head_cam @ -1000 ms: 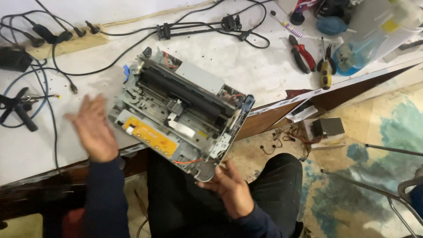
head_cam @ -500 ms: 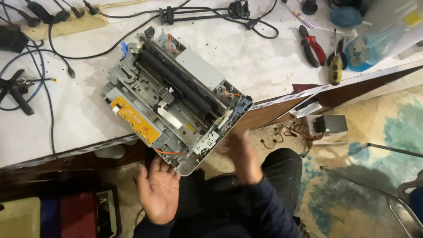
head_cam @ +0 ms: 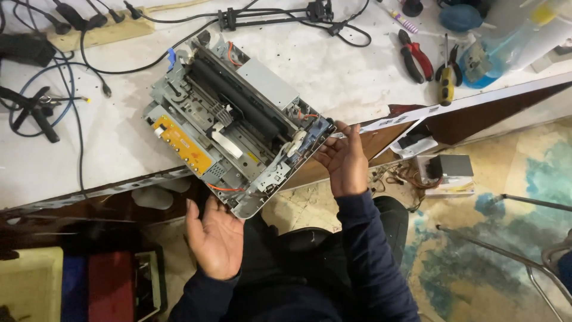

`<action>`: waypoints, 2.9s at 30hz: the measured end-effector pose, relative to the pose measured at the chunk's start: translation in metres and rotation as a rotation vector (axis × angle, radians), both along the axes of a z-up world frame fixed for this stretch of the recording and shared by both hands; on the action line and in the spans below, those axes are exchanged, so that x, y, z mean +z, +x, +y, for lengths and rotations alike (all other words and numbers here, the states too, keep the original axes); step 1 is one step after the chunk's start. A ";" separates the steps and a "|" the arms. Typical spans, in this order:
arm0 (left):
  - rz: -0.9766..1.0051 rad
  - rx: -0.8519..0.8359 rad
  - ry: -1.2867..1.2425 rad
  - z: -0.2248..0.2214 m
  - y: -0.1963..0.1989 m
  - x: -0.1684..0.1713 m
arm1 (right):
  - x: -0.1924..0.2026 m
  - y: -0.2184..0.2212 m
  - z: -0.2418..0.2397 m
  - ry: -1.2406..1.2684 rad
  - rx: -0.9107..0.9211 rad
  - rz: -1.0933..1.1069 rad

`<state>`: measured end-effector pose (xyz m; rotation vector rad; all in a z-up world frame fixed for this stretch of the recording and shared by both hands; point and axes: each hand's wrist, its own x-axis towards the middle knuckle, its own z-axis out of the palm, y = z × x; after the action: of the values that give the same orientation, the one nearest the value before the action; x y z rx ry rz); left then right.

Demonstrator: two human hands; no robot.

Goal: Disassembling a printer by removing screws, disconnecting internal cables, and lifting out the main internal mechanism.

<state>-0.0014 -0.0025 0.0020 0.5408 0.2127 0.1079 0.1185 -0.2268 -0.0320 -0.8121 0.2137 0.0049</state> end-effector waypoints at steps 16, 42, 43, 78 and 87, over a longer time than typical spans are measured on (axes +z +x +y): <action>0.143 0.191 0.488 0.056 -0.001 0.010 | 0.024 -0.164 0.045 0.329 -0.013 0.071; -0.163 0.913 0.829 0.131 0.077 -0.044 | 0.012 -0.151 0.073 0.258 0.701 -0.038; -0.177 0.911 0.919 0.129 0.079 -0.041 | 0.012 -0.149 0.074 0.263 0.716 -0.047; -0.531 0.520 0.679 0.235 0.258 -0.066 | -0.020 -0.077 0.169 0.203 0.887 -0.306; -0.549 0.404 0.540 0.221 0.249 -0.069 | -0.064 -0.067 0.133 0.016 0.838 -0.187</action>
<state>0.2478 0.2187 -0.0674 0.9757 -0.2588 0.7116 0.0519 -0.0940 -0.0963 -0.8322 -0.3139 0.7143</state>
